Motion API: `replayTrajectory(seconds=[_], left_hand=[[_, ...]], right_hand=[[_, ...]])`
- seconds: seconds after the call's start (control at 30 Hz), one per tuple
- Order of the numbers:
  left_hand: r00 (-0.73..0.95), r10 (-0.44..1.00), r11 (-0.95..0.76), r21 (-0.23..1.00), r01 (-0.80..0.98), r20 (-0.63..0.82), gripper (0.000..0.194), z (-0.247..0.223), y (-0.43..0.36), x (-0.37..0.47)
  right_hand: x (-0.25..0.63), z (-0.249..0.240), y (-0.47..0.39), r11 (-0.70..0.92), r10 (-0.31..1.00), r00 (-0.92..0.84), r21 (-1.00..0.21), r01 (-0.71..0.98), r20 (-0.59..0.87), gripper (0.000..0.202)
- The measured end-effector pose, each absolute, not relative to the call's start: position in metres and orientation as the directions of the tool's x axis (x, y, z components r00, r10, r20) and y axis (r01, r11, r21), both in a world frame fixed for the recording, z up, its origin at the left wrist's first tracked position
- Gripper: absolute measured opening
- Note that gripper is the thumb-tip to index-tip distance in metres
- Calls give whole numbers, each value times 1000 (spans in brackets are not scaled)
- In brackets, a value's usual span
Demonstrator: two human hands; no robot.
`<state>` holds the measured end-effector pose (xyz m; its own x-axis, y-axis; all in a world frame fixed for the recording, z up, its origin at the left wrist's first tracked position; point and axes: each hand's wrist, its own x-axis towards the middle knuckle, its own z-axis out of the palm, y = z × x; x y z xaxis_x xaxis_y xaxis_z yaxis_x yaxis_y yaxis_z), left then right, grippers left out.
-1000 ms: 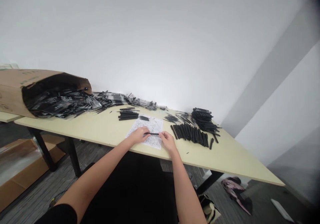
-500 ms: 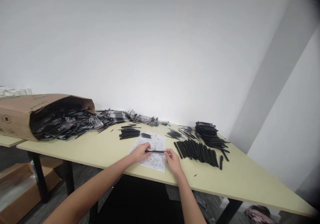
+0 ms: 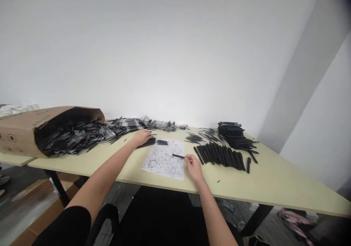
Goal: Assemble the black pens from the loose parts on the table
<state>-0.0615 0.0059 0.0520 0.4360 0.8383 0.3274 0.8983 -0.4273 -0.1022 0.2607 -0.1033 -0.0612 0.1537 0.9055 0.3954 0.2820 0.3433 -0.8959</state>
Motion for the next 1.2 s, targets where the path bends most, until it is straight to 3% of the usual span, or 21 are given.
replayTrajectory(seconds=[0.2, 0.5, 0.8, 1.2], left_hand=[[305, 917, -247, -236, 940, 255, 37, 76, 36, -78], [276, 954, -230, -306, 924, 115, 34, 80, 60, -80], [167, 981, -126, -331, 935, 100, 48, 80, 60, -78], [67, 977, 1, -321, 947, 202, 43, 74, 50, -87]], right_hand=[[260, -54, -108, 347, 906, 131, -884, 312, 402, 28], [261, -52, -109, 321, 923, 110, -895, 311, 369, 27], [261, -52, -109, 332, 918, 110, -891, 310, 380, 24], [262, -53, -109, 330, 924, 87, -890, 315, 373, 24]])
